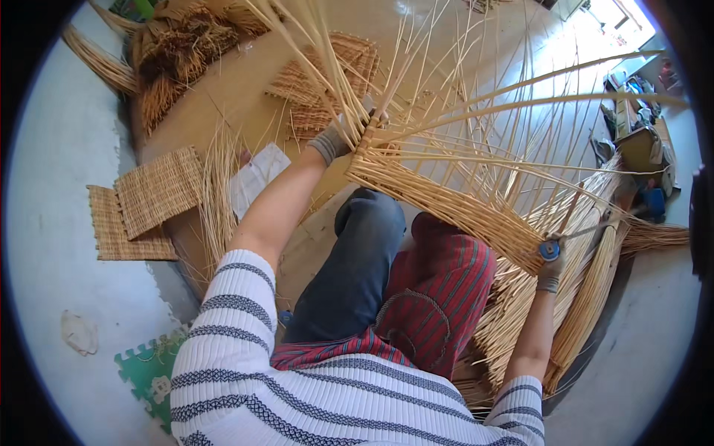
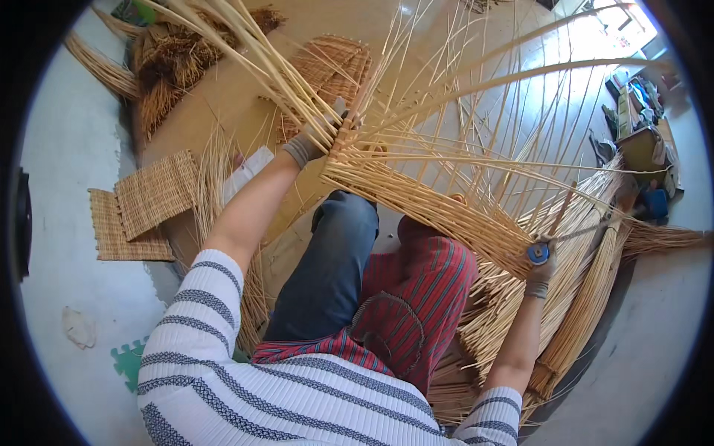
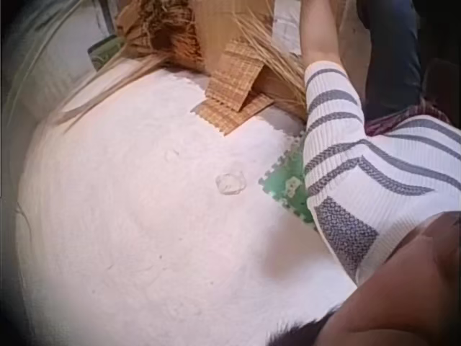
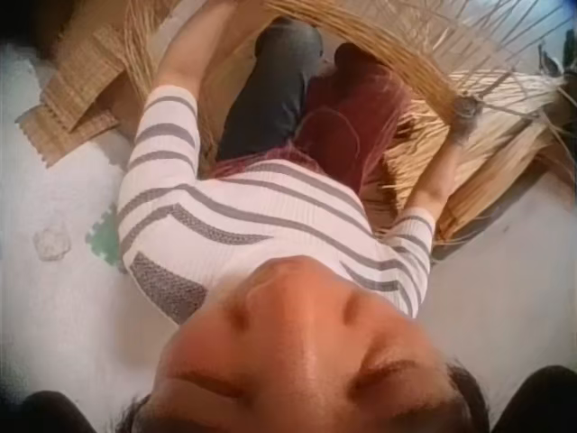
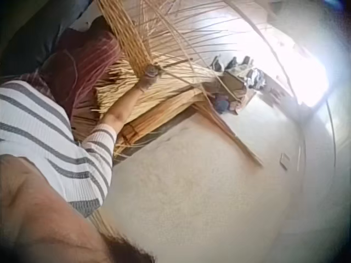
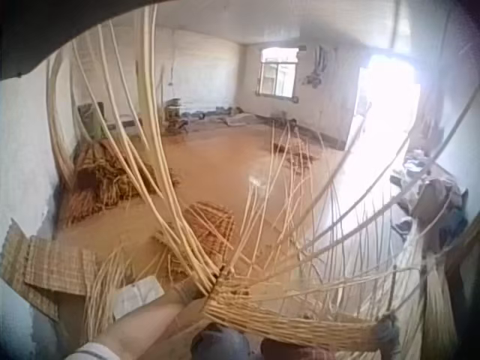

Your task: The person is weaving a wicker basket using long thin strips of wood or reeds.

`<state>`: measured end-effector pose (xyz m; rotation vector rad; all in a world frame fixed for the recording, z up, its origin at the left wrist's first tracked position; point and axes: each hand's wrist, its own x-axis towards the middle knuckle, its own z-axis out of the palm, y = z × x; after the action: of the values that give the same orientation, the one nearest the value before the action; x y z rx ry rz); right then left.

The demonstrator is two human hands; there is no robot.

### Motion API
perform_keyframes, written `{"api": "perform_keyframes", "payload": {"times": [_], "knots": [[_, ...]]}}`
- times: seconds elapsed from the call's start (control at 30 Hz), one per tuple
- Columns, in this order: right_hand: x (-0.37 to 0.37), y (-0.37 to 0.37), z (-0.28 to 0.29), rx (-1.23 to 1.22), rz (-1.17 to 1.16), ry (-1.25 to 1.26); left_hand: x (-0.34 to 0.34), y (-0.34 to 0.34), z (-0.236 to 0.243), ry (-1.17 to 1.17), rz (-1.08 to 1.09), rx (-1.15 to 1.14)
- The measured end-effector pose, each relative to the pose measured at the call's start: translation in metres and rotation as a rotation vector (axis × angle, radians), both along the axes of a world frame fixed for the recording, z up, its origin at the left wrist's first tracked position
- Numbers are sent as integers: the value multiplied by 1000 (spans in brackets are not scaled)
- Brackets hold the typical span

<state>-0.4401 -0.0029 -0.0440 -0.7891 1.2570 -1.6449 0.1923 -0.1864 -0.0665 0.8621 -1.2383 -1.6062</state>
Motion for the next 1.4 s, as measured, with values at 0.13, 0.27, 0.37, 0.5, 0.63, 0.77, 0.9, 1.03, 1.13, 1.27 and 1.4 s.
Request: {"api": "perform_keyframes", "payload": {"times": [0.13, 0.27, 0.37, 0.5, 0.63, 0.77, 0.9, 1.03, 1.13, 1.27, 1.4], "knots": [[-4, 27, 6, -28, -45, 26, -46, 39, 27, 592, 89, 339], [-17, 47, 0, -47, -49, 85, -35, 47, 39, 697, -94, 307], [-10, 56, -5, -66, -86, 226, -38, 48, 25, 468, 173, 242], [11, 46, 3, -40, -51, 202, -1, 21, -12, 502, 168, 326], [22, 58, 26, -89, -65, 181, -24, 23, 16, 559, 39, 285], [39, 72, 17, -90, -181, 12, 19, 5, -37, 606, 238, 294], [19, 42, 19, 68, -116, 1, -17, 20, -10, 388, 9, 205], [45, -8, 41, 183, 44, 115, 72, 15, 61, 507, 539, 85], [44, 4, 44, 292, 39, 267, 34, 70, 191, 564, 469, -177], [73, -11, 17, 145, -33, 164, 95, 106, 212, 495, 592, -112], [106, 1, 46, 8, 15, -55, 161, 181, 153, 670, 287, -394]]}}
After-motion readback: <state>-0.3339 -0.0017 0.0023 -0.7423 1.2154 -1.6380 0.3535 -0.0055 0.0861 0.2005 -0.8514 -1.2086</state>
